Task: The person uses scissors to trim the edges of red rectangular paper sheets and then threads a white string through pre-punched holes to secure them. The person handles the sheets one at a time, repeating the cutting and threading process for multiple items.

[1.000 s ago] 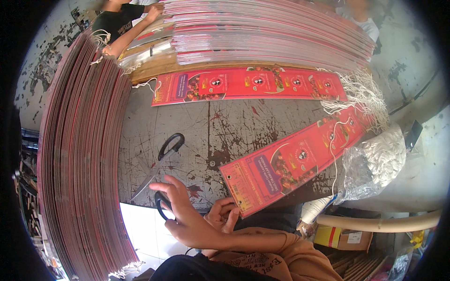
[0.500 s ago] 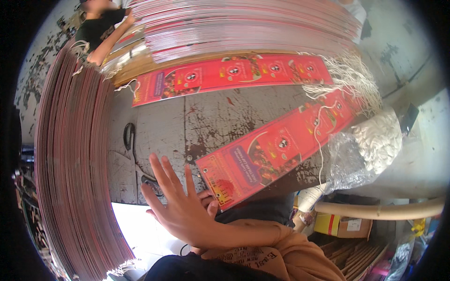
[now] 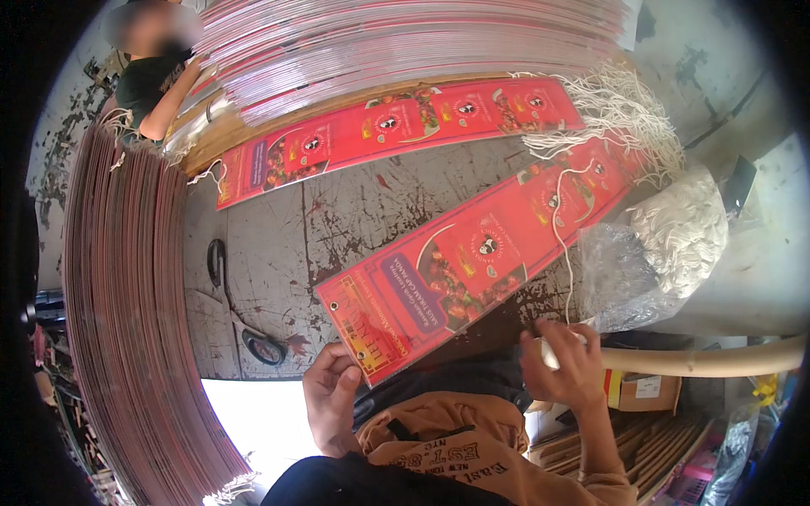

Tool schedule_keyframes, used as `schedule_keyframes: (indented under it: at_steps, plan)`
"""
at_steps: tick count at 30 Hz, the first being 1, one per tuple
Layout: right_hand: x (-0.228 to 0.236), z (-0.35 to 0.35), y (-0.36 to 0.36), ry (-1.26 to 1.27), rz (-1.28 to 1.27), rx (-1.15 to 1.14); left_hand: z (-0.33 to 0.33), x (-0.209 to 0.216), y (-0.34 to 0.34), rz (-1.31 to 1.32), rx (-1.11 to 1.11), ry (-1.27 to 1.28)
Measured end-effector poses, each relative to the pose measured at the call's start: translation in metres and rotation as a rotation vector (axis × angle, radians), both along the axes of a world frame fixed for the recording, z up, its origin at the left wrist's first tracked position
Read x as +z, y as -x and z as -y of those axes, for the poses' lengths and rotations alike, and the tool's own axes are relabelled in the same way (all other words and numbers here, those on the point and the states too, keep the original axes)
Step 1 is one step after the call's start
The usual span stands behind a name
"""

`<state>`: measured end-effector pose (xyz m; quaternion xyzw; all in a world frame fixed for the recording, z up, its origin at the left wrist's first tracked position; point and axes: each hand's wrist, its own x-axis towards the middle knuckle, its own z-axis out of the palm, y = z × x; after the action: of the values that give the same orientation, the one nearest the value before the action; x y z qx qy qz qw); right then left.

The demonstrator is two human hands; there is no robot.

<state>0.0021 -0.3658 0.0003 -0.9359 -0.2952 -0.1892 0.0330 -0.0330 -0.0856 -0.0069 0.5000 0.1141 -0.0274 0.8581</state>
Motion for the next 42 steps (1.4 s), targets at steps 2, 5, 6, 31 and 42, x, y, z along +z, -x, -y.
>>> schedule_keyframes:
  at_steps: [2,5,6,31,42]
  plan:
    - [-0.009,0.015,-0.003,0.118,0.096,0.129,0.000,0.000,0.001,-0.002,0.006,0.019]
    - [-0.021,0.039,-0.006,0.233,0.188,0.198,-0.001,-0.003,0.003,0.006,-0.030,0.044]
    - [-0.022,0.045,-0.009,0.237,0.220,0.233,-0.002,-0.003,0.003,0.002,-0.043,0.059]
    - [-0.006,0.062,-0.033,0.508,0.423,0.523,0.002,-0.010,0.008,0.006,-0.127,0.194]
    - [0.002,0.049,-0.035,0.518,0.266,0.645,0.003,-0.008,0.006,-0.013,-0.137,0.223]
